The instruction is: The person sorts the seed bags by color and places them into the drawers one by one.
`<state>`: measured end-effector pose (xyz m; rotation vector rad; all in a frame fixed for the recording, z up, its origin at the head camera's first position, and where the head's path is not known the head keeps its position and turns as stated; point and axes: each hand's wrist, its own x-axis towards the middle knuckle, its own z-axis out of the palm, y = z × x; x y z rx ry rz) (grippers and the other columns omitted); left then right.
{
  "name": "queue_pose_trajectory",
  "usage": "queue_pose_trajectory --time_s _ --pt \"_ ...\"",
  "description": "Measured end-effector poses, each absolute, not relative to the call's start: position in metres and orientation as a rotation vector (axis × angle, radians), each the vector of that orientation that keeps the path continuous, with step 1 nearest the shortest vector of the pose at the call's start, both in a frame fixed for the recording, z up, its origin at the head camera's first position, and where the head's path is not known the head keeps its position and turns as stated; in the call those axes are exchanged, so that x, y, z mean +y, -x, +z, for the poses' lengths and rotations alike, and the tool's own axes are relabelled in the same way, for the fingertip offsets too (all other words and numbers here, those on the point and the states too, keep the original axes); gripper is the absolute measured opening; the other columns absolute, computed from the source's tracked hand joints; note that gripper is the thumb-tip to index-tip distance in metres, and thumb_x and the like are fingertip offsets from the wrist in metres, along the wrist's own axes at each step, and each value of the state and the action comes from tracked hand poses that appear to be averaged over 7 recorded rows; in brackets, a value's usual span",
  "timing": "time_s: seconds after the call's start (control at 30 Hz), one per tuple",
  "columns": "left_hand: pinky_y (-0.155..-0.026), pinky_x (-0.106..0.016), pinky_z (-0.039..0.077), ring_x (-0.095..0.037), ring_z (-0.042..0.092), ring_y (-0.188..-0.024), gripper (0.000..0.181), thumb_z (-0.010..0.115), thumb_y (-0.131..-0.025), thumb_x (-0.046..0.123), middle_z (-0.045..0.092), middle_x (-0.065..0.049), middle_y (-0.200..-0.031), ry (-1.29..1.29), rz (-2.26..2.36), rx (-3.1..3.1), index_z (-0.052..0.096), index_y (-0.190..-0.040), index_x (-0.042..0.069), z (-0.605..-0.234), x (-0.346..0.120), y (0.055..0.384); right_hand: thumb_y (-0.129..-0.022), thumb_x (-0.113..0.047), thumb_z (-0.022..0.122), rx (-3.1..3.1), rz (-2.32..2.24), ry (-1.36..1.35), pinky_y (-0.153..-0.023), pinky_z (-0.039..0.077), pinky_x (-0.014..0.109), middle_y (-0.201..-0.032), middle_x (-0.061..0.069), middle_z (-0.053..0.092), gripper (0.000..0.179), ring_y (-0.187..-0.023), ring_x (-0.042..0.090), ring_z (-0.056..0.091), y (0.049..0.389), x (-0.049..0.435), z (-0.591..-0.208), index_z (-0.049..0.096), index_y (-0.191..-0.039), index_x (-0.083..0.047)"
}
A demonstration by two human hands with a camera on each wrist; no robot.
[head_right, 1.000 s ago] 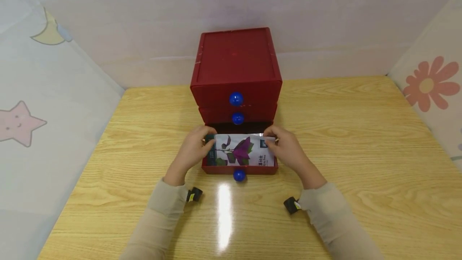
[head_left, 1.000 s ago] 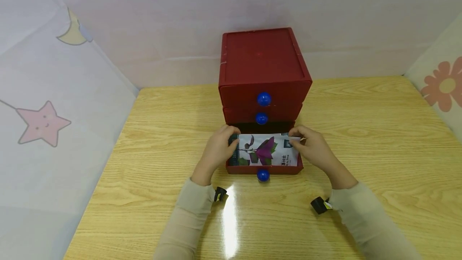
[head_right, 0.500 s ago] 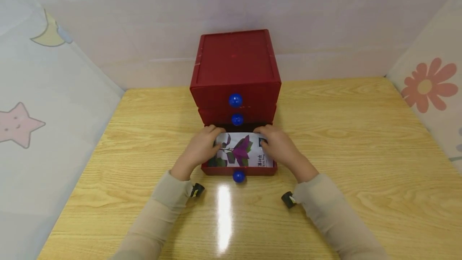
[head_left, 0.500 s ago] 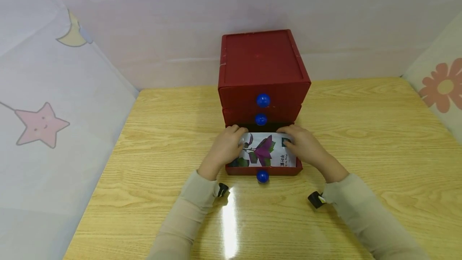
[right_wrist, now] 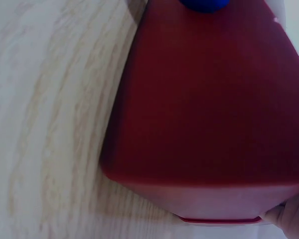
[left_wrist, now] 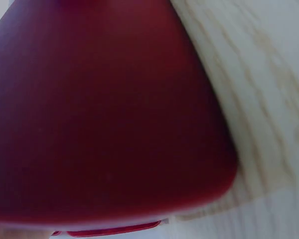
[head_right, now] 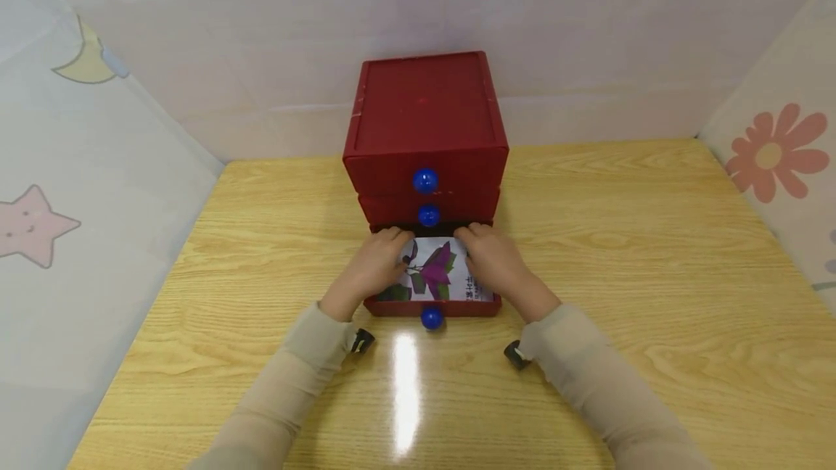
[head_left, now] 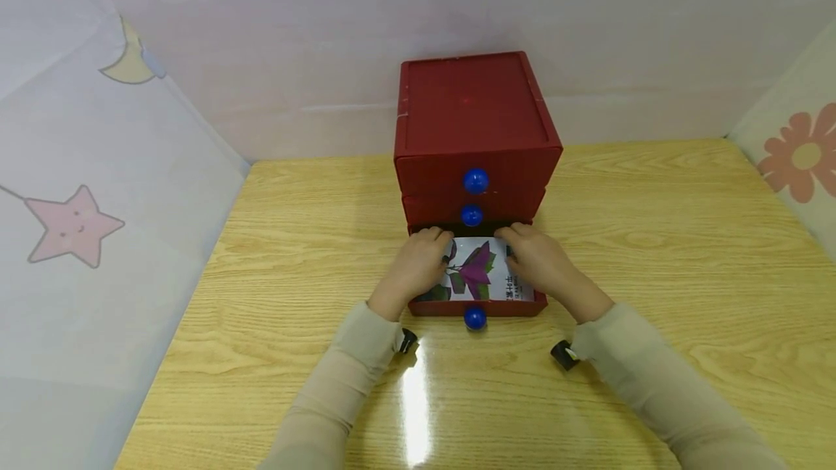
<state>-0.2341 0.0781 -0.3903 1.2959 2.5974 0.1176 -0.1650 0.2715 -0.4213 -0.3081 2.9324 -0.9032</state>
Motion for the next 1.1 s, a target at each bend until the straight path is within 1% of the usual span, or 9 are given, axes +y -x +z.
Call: queue_pose_trajectory --time_s 0.1,0.27,0.37,0.5,0.57,0.7,0.9,1.1 --pt "-0.081 -0.033 0.040 -0.025 0.050 -0.089 0.034 0.059 -0.073 0.004 0.054 -0.012 -0.098 -1.290 0.090 2.601 0.054 -0.106 -0.002 -0.394 0.079 0.233 -0.072 0.000 0.062 2.973 -0.874 0.352 -0.076 0.042 0.042 -0.093 0.017 0.055 0.032 -0.086 0.030 0.051 0.166 0.269 -0.425 0.054 -0.102 0.006" --pt "-0.081 -0.031 0.039 -0.024 0.046 -0.089 0.034 0.062 -0.073 0.008 0.049 -0.010 -0.102 -1.228 0.050 2.616 0.055 -0.105 0.001 -0.397 0.081 0.232 -0.072 0.002 0.060 3.017 -0.823 0.386 -0.079 0.041 0.042 -0.091 0.018 0.054 0.028 -0.085 0.031 0.050 0.168 0.266 -0.432 0.055 -0.098 0.008" --pt "-0.079 -0.030 0.039 -0.023 0.044 -0.088 0.035 0.063 -0.073 0.012 0.047 -0.010 -0.102 -1.182 0.030 2.614 0.055 -0.105 0.002 -0.398 0.083 0.231 -0.070 0.004 0.060 3.044 -0.774 0.406 -0.078 0.041 0.042 -0.089 0.019 0.055 0.027 -0.084 0.032 0.049 0.169 0.264 -0.434 0.056 -0.097 0.008" --pt "-0.076 -0.030 0.040 -0.022 0.046 -0.086 0.036 0.064 -0.072 0.012 0.048 -0.009 -0.098 -1.151 -0.013 2.600 0.055 -0.106 0.002 -0.397 0.085 0.231 -0.070 0.004 0.059 3.076 -0.690 0.455 -0.076 0.041 0.041 -0.087 0.019 0.056 0.027 -0.081 0.032 0.051 0.169 0.263 -0.437 0.057 -0.096 0.009" --pt "-0.073 -0.031 0.041 -0.022 0.047 -0.085 0.036 0.064 -0.072 0.013 0.048 -0.009 -0.096 -1.146 -0.032 2.588 0.055 -0.106 0.004 -0.397 0.086 0.230 -0.071 0.003 0.059 3.086 -0.662 0.480 -0.075 0.042 0.042 -0.087 0.019 0.057 0.026 -0.080 0.032 0.052 0.169 0.262 -0.439 0.057 -0.096 0.009" --pt "-0.067 -0.031 0.043 -0.022 0.047 -0.083 0.037 0.066 -0.071 0.016 0.048 -0.008 -0.094 -1.139 -0.075 2.556 0.055 -0.106 0.009 -0.399 0.088 0.230 -0.073 0.002 0.059 3.100 -0.605 0.518 -0.073 0.041 0.043 -0.086 0.017 0.058 0.022 -0.080 0.031 0.053 0.168 0.260 -0.440 0.058 -0.094 0.005" --pt "-0.061 -0.029 0.042 -0.019 0.048 -0.080 0.032 0.066 -0.070 0.017 0.049 -0.005 -0.090 -1.124 -0.164 2.507 0.056 -0.101 0.013 -0.403 0.089 0.229 -0.076 -0.001 0.058 3.128 -0.469 0.573 -0.070 0.041 0.041 -0.091 0.011 0.060 0.015 -0.082 0.028 0.055 0.165 0.257 -0.444 0.062 -0.091 -0.003" --pt "-0.062 -0.030 0.043 -0.019 0.051 -0.080 0.034 0.065 -0.073 0.032 0.051 -0.005 -0.092 -1.139 -0.246 2.501 0.057 -0.101 0.014 -0.402 0.091 0.227 -0.078 -0.005 0.059 3.135 -0.322 0.593 -0.068 0.040 0.038 -0.091 0.009 0.061 0.015 -0.080 0.026 0.056 0.163 0.256 -0.445 0.065 -0.091 -0.009"
